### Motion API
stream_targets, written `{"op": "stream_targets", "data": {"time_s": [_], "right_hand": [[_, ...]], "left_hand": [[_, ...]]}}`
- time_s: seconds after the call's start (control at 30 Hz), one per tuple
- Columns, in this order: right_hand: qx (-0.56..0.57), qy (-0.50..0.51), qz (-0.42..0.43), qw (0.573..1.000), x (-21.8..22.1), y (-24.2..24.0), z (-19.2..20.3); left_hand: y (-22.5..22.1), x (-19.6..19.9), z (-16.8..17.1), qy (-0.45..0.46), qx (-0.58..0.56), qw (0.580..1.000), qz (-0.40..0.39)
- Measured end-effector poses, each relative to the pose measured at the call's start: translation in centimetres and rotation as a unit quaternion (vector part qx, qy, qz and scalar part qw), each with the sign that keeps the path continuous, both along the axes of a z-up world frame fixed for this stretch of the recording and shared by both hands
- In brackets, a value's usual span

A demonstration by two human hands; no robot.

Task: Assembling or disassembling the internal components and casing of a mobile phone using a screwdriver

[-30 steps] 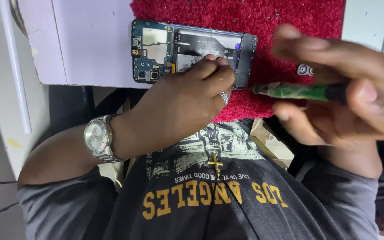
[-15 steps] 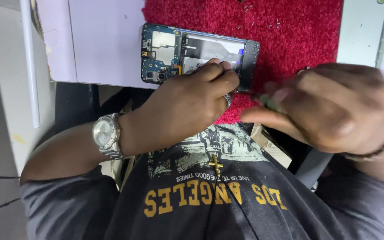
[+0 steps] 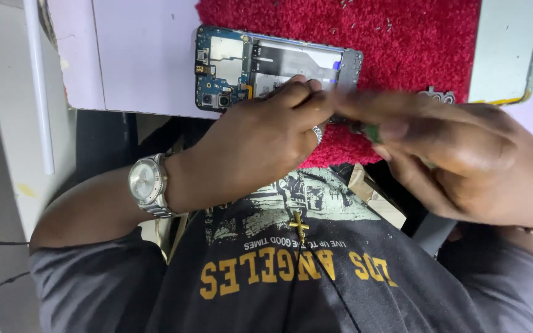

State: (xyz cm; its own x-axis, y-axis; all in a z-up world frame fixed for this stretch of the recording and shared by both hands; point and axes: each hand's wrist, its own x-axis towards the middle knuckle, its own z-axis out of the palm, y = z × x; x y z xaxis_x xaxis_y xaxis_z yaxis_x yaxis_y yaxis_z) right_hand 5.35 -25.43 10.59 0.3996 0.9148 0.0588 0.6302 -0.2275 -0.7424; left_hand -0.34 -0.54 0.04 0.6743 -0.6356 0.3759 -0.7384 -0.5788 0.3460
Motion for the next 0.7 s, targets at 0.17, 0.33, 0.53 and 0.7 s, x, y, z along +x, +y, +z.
{"op": "stream_targets", "data": {"time_s": [0.17,0.33,0.53,0.7], "right_hand": [[-0.011,-0.283,-0.141,0.949,-2.4,-2.4,-3.7],[0.084,-0.053,-0.056,0.993,-0.8,0.5,-0.9],[-0.025,-0.283,-0.141,0.948,-1.1,-2.0,-2.4],[0.006,0.002,-0.132,0.991,-0.7,1.0,-0.4]], "left_hand": [[0.1,0.2,-0.1,-0.009,0.005,1.0,-0.019],[-0.2,0.2,-0.2,0.001,-0.021,1.0,-0.002],[0.1,0.4,-0.5,0.028,0.002,0.999,-0.042],[-0.1,0.3,-1.1,-0.043,0.042,0.998,-0.015]]}}
